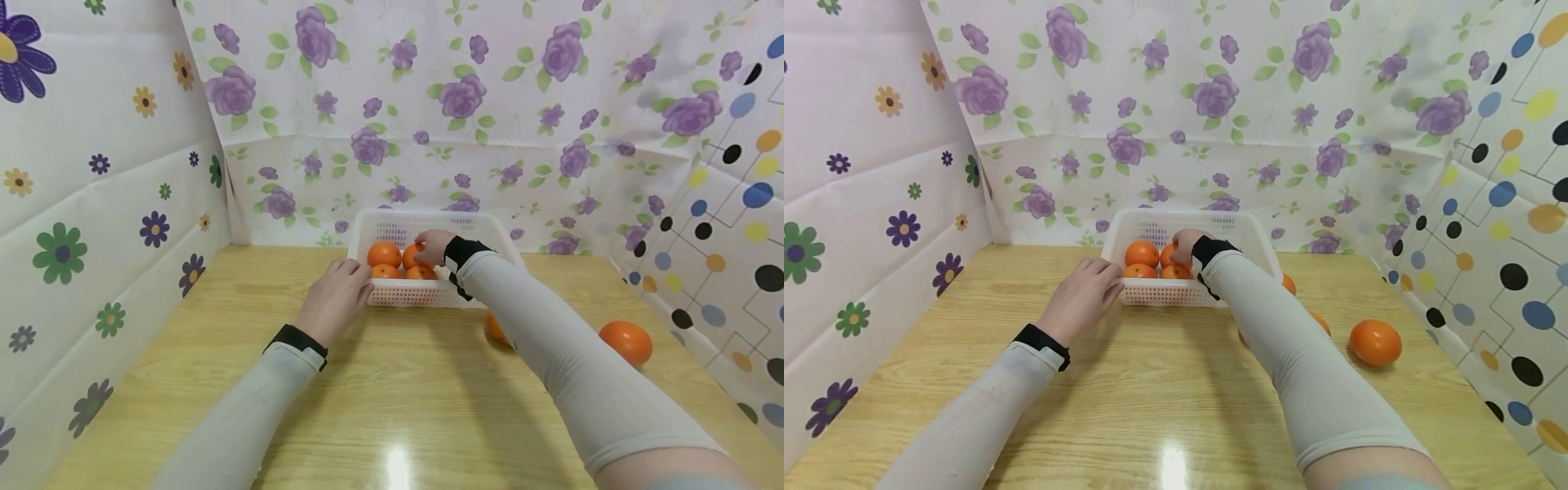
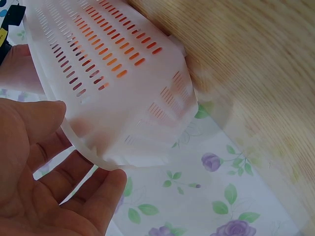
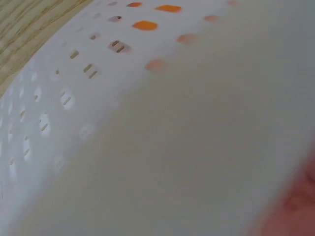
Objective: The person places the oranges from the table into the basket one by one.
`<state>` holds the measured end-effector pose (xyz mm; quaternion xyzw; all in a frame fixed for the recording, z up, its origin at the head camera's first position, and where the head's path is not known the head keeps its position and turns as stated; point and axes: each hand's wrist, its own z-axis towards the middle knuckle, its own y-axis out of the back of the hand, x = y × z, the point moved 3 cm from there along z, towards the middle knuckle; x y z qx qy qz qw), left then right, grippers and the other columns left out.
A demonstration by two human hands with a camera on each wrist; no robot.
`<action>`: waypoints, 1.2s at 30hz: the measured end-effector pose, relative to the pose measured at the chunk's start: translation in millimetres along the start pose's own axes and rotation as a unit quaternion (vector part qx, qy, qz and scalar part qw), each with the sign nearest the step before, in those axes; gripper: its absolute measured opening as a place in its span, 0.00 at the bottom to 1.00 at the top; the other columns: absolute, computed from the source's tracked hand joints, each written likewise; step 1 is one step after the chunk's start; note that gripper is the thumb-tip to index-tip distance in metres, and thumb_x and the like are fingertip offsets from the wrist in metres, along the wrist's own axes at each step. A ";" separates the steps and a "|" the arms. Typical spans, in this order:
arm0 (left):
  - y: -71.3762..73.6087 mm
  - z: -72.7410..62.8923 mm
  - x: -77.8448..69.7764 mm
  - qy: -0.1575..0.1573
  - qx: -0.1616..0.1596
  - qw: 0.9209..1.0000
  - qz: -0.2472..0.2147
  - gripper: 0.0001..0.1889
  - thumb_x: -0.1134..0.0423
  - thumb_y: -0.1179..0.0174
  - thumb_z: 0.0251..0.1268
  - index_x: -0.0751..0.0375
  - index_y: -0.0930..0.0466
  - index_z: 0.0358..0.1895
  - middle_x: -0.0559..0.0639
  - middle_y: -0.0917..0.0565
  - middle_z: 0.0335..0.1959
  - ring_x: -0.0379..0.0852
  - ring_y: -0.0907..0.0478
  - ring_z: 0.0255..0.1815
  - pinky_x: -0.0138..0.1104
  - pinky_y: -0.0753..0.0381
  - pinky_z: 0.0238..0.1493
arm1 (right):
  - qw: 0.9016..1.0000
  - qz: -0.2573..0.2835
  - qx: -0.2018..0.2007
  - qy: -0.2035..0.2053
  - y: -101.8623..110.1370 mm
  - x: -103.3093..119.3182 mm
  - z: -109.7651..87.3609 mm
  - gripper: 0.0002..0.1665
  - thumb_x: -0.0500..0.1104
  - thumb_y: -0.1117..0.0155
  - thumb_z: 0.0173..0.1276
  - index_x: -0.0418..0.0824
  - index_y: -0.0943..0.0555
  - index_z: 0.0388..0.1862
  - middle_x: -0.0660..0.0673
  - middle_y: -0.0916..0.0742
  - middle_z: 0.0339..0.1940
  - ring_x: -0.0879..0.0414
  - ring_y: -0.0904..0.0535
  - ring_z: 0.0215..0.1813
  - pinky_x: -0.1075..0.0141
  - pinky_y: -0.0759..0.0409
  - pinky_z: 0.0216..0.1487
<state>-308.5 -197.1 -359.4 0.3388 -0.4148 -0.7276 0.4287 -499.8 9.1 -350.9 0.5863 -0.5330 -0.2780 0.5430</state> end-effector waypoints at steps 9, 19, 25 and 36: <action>0.4 0.9 -2.3 -0.004 -0.007 1.000 0.001 0.11 0.58 0.37 0.86 0.59 0.15 0.60 0.57 0.15 0.59 0.58 0.22 0.61 0.48 0.14 0.64 | 1.000 0.015 -0.003 -0.011 3.0 6.4 -13.8 0.38 0.49 0.35 0.84 0.39 0.31 0.86 0.37 0.23 0.82 0.41 0.22 0.73 0.50 0.18 0.71; 1.2 0.9 -3.7 -0.009 -0.011 1.000 -0.002 0.11 0.59 0.37 0.86 0.60 0.15 0.59 0.57 0.15 0.58 0.58 0.22 0.61 0.48 0.14 0.63 | 1.000 0.008 -0.012 -0.015 11.3 12.9 -30.4 0.38 0.50 0.35 0.84 0.38 0.32 0.86 0.36 0.23 0.81 0.41 0.17 0.65 0.51 0.12 0.60; 1.5 0.6 -4.0 -0.009 -0.009 1.000 -0.006 0.12 0.59 0.36 0.86 0.61 0.15 0.61 0.58 0.15 0.58 0.58 0.22 0.61 0.48 0.15 0.64 | 1.000 -0.007 -0.021 -0.001 14.2 8.1 -28.2 0.39 0.52 0.36 0.85 0.36 0.31 0.86 0.35 0.24 0.82 0.40 0.19 0.70 0.50 0.18 0.70; 1.9 -0.7 -2.7 -0.002 -0.007 1.000 -0.011 0.12 0.59 0.35 0.85 0.60 0.15 0.62 0.58 0.15 0.58 0.58 0.23 0.60 0.48 0.15 0.64 | 0.999 -0.024 -0.027 0.034 31.2 17.4 -47.6 0.40 0.54 0.37 0.87 0.34 0.32 0.86 0.33 0.26 0.83 0.38 0.28 0.81 0.47 0.31 0.83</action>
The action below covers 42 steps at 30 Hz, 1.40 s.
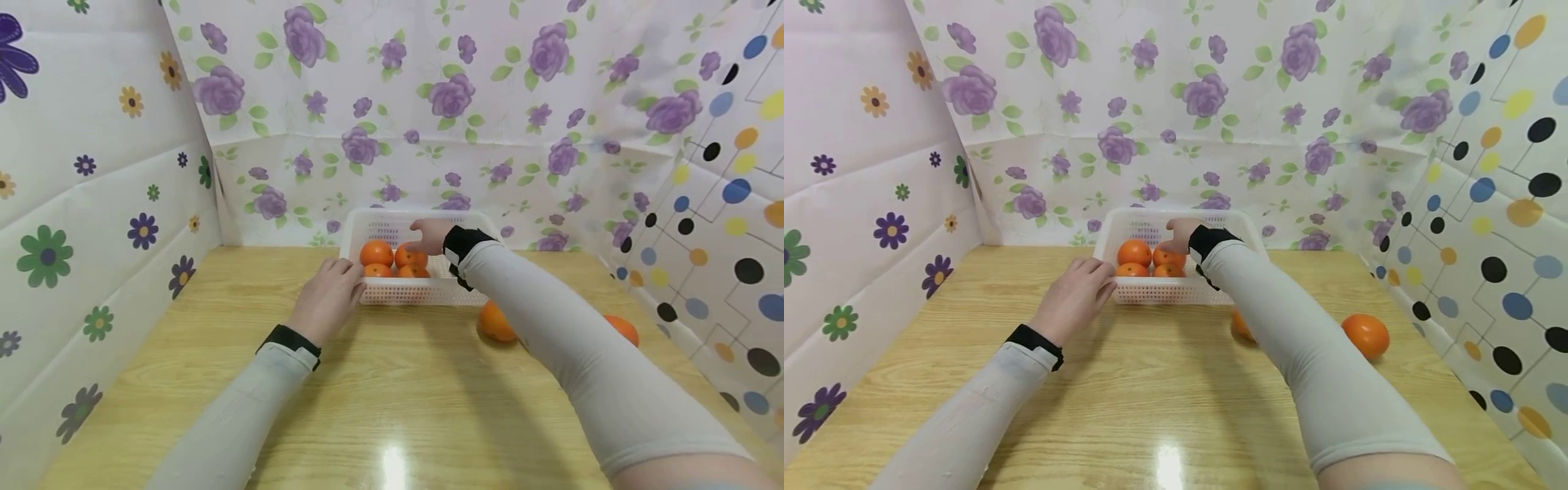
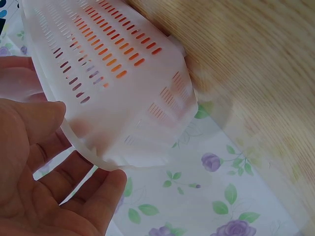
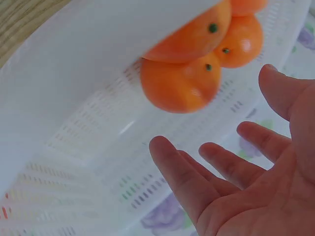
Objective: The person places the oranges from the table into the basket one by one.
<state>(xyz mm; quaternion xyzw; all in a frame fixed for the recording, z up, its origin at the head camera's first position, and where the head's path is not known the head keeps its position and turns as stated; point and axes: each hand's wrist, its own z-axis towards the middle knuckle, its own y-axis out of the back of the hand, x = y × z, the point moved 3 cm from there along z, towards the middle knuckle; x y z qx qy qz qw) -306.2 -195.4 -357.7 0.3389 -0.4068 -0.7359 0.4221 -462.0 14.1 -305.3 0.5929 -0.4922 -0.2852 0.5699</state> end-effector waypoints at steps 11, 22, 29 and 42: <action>1.5 -0.2 -1.2 -0.007 -0.008 1.000 -0.001 0.12 0.60 0.35 0.85 0.62 0.15 0.60 0.59 0.15 0.58 0.58 0.22 0.59 0.49 0.15 0.64 | 0.998 -0.032 -0.021 0.054 15.9 17.1 -28.8 0.40 0.57 0.37 0.87 0.39 0.33 0.87 0.36 0.24 0.83 0.39 0.27 0.81 0.47 0.31 0.83; -1.8 -1.4 -2.2 -0.001 -0.006 1.000 -0.009 0.13 0.60 0.34 0.84 0.62 0.15 0.62 0.59 0.15 0.58 0.58 0.23 0.59 0.49 0.15 0.63 | 0.987 -0.078 -0.089 0.105 16.7 14.4 -80.8 0.40 0.59 0.36 0.86 0.40 0.30 0.85 0.35 0.22 0.80 0.37 0.24 0.78 0.44 0.26 0.79; -0.5 -0.4 -0.3 0.005 -0.001 1.000 -0.016 0.15 0.60 0.35 0.84 0.62 0.15 0.65 0.59 0.16 0.59 0.59 0.23 0.62 0.50 0.16 0.66 | 0.978 -0.093 -0.130 0.137 16.1 12.0 -122.9 0.39 0.57 0.30 0.83 0.41 0.27 0.84 0.35 0.22 0.80 0.35 0.29 0.81 0.40 0.26 0.78; -2.1 1.4 -1.8 -0.004 -0.004 1.000 -0.005 0.13 0.60 0.35 0.84 0.62 0.15 0.62 0.60 0.15 0.59 0.60 0.23 0.62 0.51 0.16 0.66 | 0.963 -0.117 -0.167 0.176 3.3 1.2 -182.5 0.39 0.56 0.27 0.80 0.41 0.24 0.82 0.35 0.20 0.77 0.35 0.26 0.79 0.41 0.17 0.69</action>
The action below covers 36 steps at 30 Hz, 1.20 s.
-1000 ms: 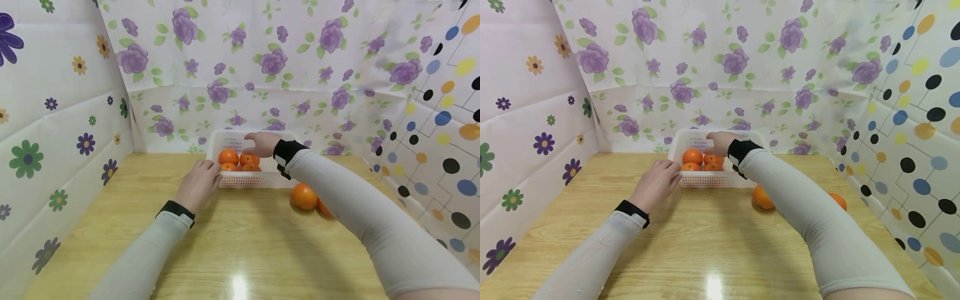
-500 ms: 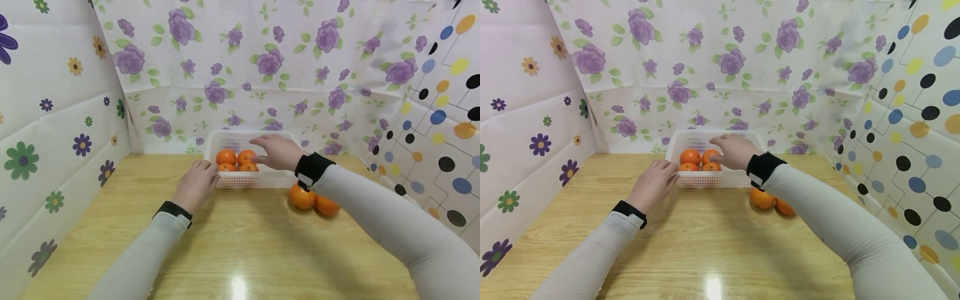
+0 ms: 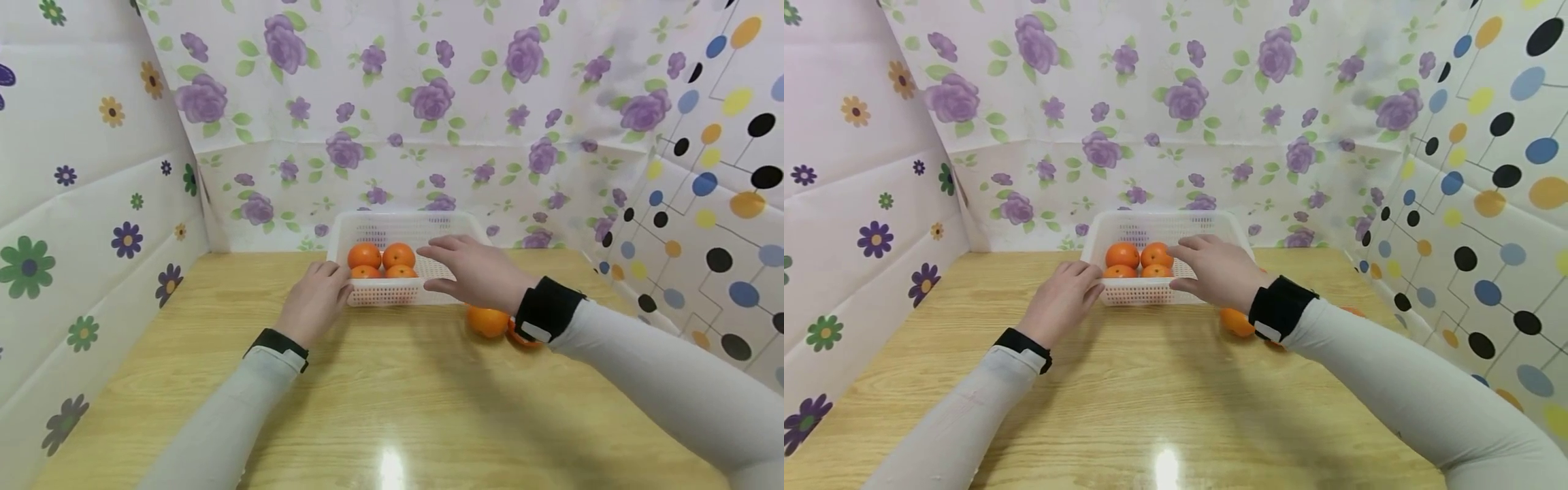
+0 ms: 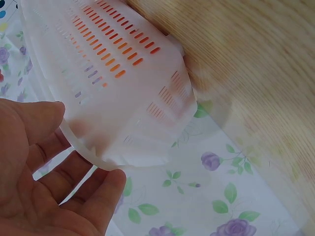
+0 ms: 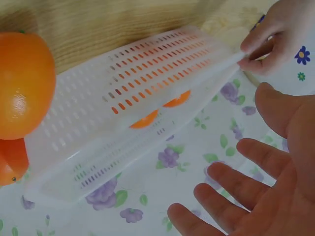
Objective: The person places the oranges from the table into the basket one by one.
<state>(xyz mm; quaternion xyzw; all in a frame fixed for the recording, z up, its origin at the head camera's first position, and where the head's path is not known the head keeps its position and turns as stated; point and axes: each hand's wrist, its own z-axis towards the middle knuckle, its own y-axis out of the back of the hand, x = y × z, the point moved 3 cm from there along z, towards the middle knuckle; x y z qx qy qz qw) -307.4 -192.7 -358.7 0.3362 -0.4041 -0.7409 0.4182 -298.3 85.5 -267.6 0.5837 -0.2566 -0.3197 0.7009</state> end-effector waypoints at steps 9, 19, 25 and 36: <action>0.5 -0.1 -1.5 -0.011 -0.012 1.000 0.005 0.13 0.60 0.34 0.84 0.63 0.15 0.61 0.60 0.15 0.57 0.60 0.22 0.60 0.50 0.16 0.64 | 1.000 -0.007 -0.022 0.014 -7.1 0.6 -34.0 0.37 0.55 0.25 0.79 0.43 0.21 0.80 0.36 0.19 0.77 0.35 0.26 0.79 0.40 0.17 0.69; 0.9 -0.6 -2.1 -0.003 -0.011 1.000 -0.004 0.17 0.61 0.33 0.83 0.64 0.16 0.67 0.60 0.15 0.59 0.60 0.22 0.61 0.51 0.16 0.65 | 0.999 -0.017 -0.035 0.014 -20.2 -15.1 -77.5 0.37 0.53 0.24 0.78 0.43 0.21 0.80 0.36 0.20 0.78 0.35 0.25 0.78 0.38 0.22 0.73; 0.5 -0.3 -1.9 0.001 -0.008 1.000 -0.002 0.18 0.61 0.34 0.83 0.64 0.17 0.68 0.61 0.15 0.59 0.60 0.22 0.62 0.51 0.16 0.66 | 0.999 -0.026 -0.039 -0.006 -29.5 -28.1 -97.7 0.40 0.52 0.20 0.74 0.43 0.21 0.80 0.35 0.18 0.76 0.34 0.24 0.77 0.36 0.21 0.72; -0.7 -1.5 -1.4 -0.007 -0.019 1.000 -0.010 0.20 0.62 0.32 0.82 0.64 0.17 0.69 0.62 0.14 0.57 0.61 0.22 0.60 0.51 0.15 0.64 | 0.998 -0.019 -0.043 -0.035 -46.9 -55.4 -125.5 0.39 0.51 0.16 0.70 0.41 0.18 0.76 0.35 0.18 0.75 0.31 0.21 0.73 0.33 0.19 0.68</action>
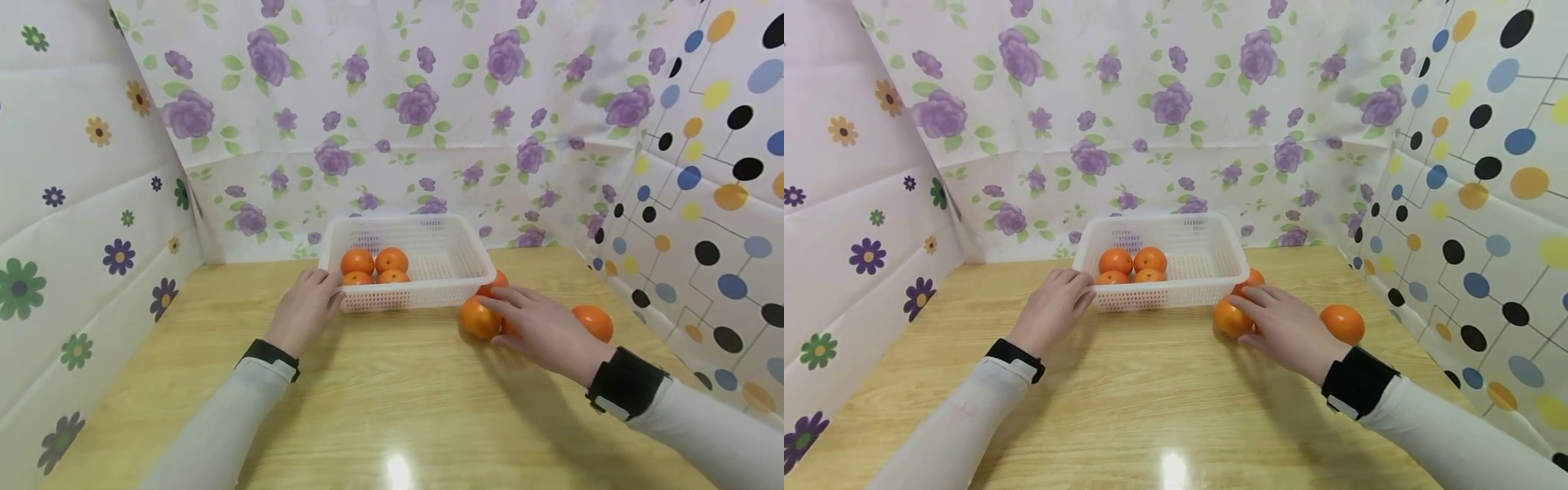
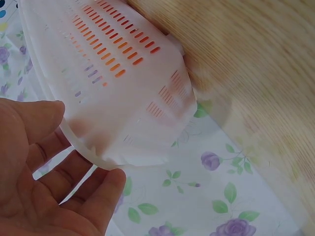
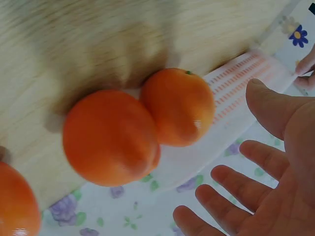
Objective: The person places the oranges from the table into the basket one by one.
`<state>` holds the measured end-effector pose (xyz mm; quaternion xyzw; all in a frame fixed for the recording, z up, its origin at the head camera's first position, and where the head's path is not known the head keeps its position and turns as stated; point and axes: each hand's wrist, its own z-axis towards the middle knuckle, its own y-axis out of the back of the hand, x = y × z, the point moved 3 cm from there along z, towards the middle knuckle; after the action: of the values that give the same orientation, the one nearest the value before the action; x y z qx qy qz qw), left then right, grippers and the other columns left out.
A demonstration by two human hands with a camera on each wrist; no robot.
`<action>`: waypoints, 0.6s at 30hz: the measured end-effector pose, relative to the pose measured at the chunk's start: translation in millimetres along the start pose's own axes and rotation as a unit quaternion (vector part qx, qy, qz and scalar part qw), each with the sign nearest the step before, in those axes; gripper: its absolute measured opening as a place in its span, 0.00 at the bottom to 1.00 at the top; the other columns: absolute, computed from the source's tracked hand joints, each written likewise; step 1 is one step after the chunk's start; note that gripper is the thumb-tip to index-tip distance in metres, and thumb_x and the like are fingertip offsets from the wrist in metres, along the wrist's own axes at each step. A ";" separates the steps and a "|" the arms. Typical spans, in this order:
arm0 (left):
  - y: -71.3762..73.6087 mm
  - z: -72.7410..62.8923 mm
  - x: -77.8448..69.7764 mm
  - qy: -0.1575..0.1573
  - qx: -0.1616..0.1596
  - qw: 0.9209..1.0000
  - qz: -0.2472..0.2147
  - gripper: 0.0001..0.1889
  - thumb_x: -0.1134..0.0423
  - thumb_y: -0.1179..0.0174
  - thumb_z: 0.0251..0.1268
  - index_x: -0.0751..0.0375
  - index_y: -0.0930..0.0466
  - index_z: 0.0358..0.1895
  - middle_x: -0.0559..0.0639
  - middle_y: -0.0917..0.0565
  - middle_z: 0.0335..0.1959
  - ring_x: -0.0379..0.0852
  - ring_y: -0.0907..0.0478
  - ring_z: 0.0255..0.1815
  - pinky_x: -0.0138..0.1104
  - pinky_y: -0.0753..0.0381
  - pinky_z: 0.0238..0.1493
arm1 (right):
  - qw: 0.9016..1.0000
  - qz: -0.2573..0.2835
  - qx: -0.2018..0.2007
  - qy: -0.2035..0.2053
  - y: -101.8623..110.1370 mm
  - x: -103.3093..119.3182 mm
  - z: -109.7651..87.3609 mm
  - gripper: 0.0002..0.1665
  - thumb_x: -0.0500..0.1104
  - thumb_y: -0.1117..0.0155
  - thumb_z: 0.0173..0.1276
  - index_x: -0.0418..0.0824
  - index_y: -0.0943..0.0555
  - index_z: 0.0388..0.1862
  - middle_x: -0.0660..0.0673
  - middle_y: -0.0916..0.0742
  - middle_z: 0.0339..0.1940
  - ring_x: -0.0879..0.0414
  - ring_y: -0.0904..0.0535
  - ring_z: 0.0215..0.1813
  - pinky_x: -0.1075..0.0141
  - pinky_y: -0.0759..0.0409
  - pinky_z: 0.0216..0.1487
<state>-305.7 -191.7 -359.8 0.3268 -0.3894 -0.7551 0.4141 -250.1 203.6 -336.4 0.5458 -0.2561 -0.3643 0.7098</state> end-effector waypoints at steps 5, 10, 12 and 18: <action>-0.2 0.1 0.1 0.004 0.003 1.000 -0.001 0.21 0.61 0.31 0.81 0.65 0.18 0.70 0.63 0.14 0.59 0.62 0.22 0.62 0.53 0.15 0.65 | 1.000 0.020 -0.001 -0.015 -5.5 -12.4 -6.5 0.41 0.49 0.15 0.68 0.40 0.19 0.77 0.35 0.17 0.73 0.32 0.20 0.71 0.33 0.17 0.66; -0.9 -0.7 -0.5 0.007 0.006 1.000 0.001 0.20 0.61 0.32 0.82 0.65 0.16 0.69 0.63 0.14 0.60 0.62 0.21 0.64 0.54 0.15 0.66 | 0.999 0.026 0.011 -0.029 -9.8 -20.7 -11.7 0.41 0.49 0.15 0.68 0.42 0.19 0.77 0.34 0.17 0.74 0.32 0.19 0.71 0.32 0.16 0.64; -1.9 -1.1 -0.7 0.008 0.006 1.000 0.000 0.19 0.61 0.31 0.82 0.65 0.16 0.67 0.62 0.14 0.60 0.62 0.22 0.64 0.54 0.15 0.66 | 0.999 0.029 0.018 -0.034 -11.8 -23.8 -13.3 0.42 0.49 0.15 0.68 0.44 0.20 0.78 0.34 0.18 0.74 0.32 0.19 0.71 0.32 0.16 0.63; -2.0 -2.3 -1.4 0.003 0.001 1.000 0.003 0.18 0.62 0.30 0.80 0.65 0.15 0.65 0.62 0.14 0.58 0.62 0.21 0.63 0.54 0.15 0.65 | 0.998 0.044 0.023 -0.046 -20.4 -32.6 -14.5 0.45 0.50 0.13 0.66 0.43 0.21 0.79 0.33 0.18 0.74 0.31 0.20 0.71 0.34 0.14 0.61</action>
<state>-304.0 -190.5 -362.4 0.3285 -0.3893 -0.7526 0.4173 -263.6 235.3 -358.9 0.5327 -0.3210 -0.3514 0.6998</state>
